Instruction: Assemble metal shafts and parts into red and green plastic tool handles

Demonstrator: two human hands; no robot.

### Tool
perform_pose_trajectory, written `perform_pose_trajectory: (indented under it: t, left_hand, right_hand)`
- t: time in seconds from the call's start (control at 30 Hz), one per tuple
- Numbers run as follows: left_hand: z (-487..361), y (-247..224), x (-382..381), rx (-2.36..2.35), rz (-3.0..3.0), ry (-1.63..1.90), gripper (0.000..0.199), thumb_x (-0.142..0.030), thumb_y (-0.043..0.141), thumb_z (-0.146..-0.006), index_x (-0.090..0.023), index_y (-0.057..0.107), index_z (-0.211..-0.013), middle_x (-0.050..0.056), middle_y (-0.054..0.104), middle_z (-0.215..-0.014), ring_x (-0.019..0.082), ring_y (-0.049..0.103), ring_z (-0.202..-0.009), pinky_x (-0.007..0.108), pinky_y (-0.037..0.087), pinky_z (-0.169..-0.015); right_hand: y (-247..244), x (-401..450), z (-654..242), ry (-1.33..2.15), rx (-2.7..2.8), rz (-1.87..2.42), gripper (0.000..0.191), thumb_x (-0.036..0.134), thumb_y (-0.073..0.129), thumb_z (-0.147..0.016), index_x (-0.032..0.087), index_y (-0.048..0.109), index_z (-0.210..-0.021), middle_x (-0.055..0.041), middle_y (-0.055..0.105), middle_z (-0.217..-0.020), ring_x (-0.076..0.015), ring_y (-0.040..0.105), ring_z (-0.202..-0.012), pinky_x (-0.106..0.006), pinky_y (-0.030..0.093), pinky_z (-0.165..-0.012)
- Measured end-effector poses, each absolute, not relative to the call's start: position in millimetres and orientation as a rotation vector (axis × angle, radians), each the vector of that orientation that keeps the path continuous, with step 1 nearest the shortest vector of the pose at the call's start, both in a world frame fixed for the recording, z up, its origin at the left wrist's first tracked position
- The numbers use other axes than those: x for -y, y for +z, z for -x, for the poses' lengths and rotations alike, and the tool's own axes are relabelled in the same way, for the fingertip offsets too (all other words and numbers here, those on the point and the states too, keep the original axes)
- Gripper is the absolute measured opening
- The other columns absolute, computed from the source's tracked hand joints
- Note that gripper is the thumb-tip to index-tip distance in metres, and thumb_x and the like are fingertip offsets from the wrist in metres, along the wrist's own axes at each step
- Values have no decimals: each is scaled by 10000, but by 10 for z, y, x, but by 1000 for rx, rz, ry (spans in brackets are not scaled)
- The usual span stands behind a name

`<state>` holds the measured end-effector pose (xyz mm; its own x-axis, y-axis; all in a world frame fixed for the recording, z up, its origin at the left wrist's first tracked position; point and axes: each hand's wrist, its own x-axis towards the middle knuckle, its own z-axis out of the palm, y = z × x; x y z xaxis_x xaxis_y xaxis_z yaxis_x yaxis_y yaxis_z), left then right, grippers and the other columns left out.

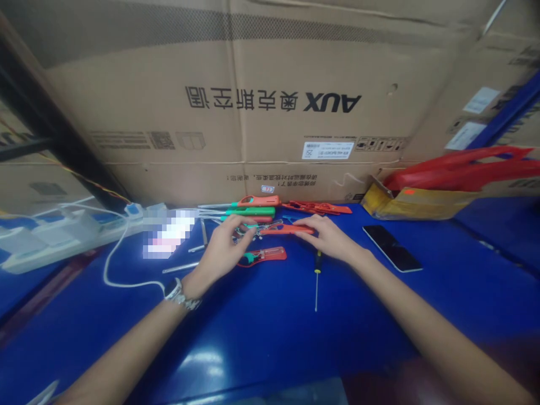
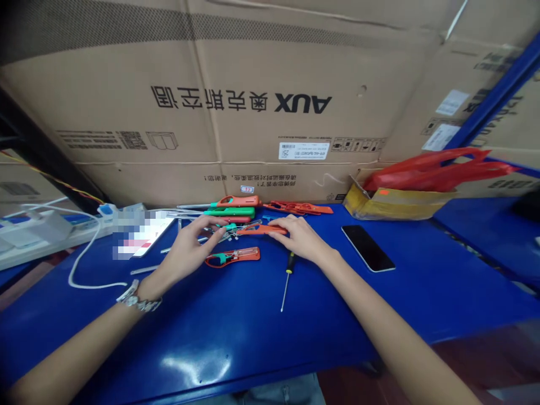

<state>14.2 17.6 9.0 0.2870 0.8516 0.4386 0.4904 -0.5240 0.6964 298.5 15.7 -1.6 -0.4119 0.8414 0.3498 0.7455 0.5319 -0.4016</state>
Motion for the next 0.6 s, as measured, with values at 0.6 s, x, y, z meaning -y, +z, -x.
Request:
perform_pose_trajectory:
  t: [0.6]
  left_hand:
    - [-1788, 155, -1229, -1068, -2829, 618, 228, -208, 586, -881, -150, 659, -1089, 132, 657, -1099, 299, 570, -1056, 415, 461, -908]
  right_hand:
    - [-78, -518, -3746, -18, 1897, 1869, 459, 117, 518, -871, 183, 601, -1317, -147, 585, -1382, -340, 453, -1260, -509, 361, -987]
